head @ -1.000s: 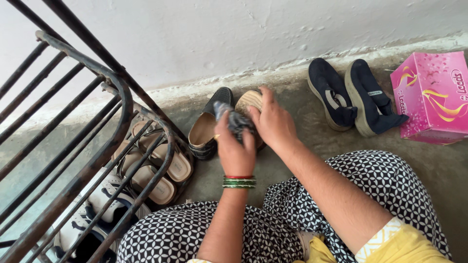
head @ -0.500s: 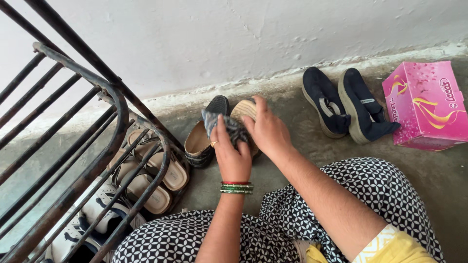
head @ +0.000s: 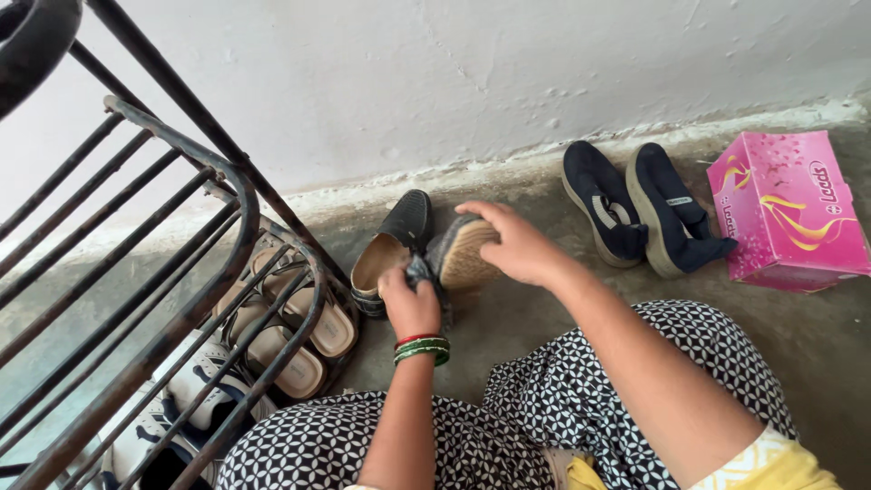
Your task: The person sits on the floor and wipes several pairs of shoes with a cloth. They clean the soles and uppers of each shoe, then place them on a nearby shoe rack.
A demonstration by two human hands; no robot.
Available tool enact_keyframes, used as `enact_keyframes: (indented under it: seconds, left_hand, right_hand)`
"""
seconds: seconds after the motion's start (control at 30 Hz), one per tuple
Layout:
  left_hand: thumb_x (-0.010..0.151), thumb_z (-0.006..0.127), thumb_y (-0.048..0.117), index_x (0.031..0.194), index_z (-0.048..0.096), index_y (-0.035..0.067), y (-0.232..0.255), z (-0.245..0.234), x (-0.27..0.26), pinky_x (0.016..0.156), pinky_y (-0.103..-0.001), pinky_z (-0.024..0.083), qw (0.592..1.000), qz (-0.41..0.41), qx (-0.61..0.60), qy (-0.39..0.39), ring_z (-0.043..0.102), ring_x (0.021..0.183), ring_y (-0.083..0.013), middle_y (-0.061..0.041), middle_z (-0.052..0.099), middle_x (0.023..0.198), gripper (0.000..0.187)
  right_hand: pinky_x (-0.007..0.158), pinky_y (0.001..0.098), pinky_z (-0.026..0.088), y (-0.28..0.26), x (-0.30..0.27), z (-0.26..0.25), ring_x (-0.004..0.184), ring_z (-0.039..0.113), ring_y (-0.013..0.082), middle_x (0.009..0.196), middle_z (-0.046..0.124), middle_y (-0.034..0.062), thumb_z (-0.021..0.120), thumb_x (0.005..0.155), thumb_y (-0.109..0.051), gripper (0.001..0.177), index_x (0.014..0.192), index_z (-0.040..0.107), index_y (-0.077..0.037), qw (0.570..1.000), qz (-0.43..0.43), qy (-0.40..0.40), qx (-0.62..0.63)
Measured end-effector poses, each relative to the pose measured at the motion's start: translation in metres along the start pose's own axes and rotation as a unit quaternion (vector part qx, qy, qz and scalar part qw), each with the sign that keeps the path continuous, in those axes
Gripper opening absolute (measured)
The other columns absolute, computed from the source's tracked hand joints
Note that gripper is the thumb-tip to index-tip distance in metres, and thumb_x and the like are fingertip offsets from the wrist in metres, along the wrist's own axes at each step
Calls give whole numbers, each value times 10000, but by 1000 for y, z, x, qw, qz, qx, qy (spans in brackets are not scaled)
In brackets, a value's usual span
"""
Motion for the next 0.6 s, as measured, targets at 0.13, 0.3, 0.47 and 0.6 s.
enact_keyframes:
  seconds: [0.13, 0.3, 0.47, 0.6]
  left_hand:
    - [832, 555, -19, 1220, 670, 2, 68, -21, -7, 1010, -467, 474, 978, 191, -83, -11, 628, 1138, -426, -245, 664, 1225, 405]
    - [800, 558, -9, 1172, 674, 40, 85, -23, -24, 932, -456, 516, 981, 161, -76, -79, 650, 1036, -397, -201, 696, 1113, 393]
    - [778, 600, 0, 1100, 721, 67, 80, -20, -26, 898, -476, 513, 986, 135, -3, -95, 639, 1011, -412, -197, 694, 1102, 351]
    - [810, 587, -10, 1195, 673, 47, 88, -23, -21, 940, -475, 509, 986, 162, -11, -40, 637, 1075, -409, -207, 677, 1172, 398]
  right_hand:
    - [939, 342, 502, 6, -8, 7, 1057, 654, 207, 1187, 630, 124, 696, 939, -306, 470, 1335, 570, -86, 988, 85, 41, 119]
    - [710, 322, 548, 1, -14, 23, 779, 673, 170, 1126, 620, 82, 769, 801, -340, 425, 1101, 660, -59, 978, 144, 149, 27]
    - [931, 350, 464, 30, -12, 24, 1103, 566, 271, 1298, 578, 140, 697, 794, -204, 547, 1293, 552, -33, 974, 91, 190, 77]
    - [1090, 329, 383, 44, -16, 21, 1339, 486, 247, 1408, 535, 134, 656, 773, -140, 643, 1380, 474, -29, 967, 91, 190, 142]
Point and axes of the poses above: each hand's wrist, its own x-axis towards the middle knuckle, its own z-axis out of the palm, y = z × x, the point moved 1 cm from there along x, towards the middle knuckle
